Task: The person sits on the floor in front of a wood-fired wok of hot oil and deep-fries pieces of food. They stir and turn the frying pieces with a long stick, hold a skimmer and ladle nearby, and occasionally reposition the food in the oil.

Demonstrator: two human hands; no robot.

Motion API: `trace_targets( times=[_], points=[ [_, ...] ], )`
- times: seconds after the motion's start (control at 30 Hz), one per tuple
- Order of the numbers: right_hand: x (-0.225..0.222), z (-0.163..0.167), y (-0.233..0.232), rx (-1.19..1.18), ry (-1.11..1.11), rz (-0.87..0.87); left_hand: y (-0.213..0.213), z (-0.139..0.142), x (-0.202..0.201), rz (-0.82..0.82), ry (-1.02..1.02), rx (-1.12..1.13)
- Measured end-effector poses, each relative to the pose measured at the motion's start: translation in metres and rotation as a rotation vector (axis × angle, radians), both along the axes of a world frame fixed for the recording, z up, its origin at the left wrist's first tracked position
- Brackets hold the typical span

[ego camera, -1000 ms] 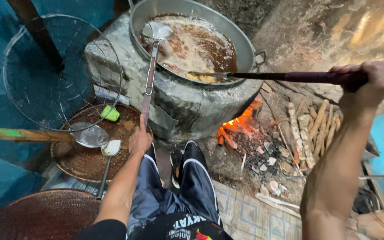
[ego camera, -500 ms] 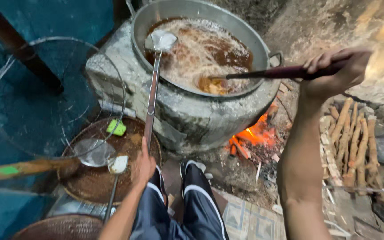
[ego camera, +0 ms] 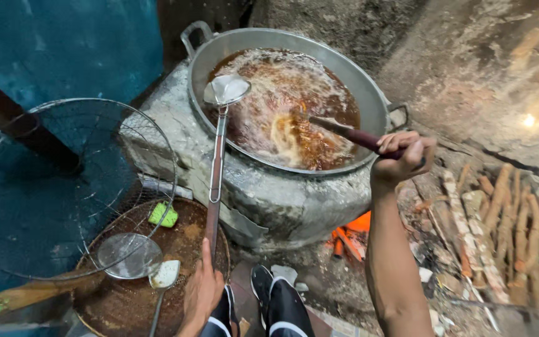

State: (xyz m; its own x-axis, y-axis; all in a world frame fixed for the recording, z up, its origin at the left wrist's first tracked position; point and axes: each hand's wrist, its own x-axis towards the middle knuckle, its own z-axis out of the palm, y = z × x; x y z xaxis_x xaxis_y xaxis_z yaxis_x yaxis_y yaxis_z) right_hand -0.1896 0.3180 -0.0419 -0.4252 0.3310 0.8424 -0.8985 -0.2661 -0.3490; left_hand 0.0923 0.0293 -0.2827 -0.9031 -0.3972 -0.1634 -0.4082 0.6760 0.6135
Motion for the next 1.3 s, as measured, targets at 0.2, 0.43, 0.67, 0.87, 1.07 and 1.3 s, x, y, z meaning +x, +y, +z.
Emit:
trace_targets(
  times=[0.2, 0.43, 0.67, 0.87, 1.07, 1.3],
  points=[
    [-0.045, -0.042, -0.035, 0.006, -0.013, -0.024, -0.005, -0.005, -0.003, 0.036, -0.090, -0.022],
    [-0.084, -0.066, -0.051, -0.038, -0.027, 0.018, -0.005, -0.013, -0.011, 0.048, -0.098, -0.007],
    [-0.098, -0.059, -0.051, -0.136, -0.046, 0.046, -0.007, 0.001, -0.011, 0.028, -0.218, 0.031],
    [-0.093, -0.051, -0.024, -0.168, -0.063, 0.078, -0.001, 0.002, -0.006, 0.025, -0.006, -0.022],
    [-0.056, -0.047, -0.002, -0.192, -0.135, 0.141, 0.003, 0.003, -0.003, 0.032, -0.006, -0.086],
    [0.002, -0.029, 0.017, -0.196, -0.199, 0.221, 0.003, 0.015, 0.002, 0.035, -0.015, -0.091]
  ],
)
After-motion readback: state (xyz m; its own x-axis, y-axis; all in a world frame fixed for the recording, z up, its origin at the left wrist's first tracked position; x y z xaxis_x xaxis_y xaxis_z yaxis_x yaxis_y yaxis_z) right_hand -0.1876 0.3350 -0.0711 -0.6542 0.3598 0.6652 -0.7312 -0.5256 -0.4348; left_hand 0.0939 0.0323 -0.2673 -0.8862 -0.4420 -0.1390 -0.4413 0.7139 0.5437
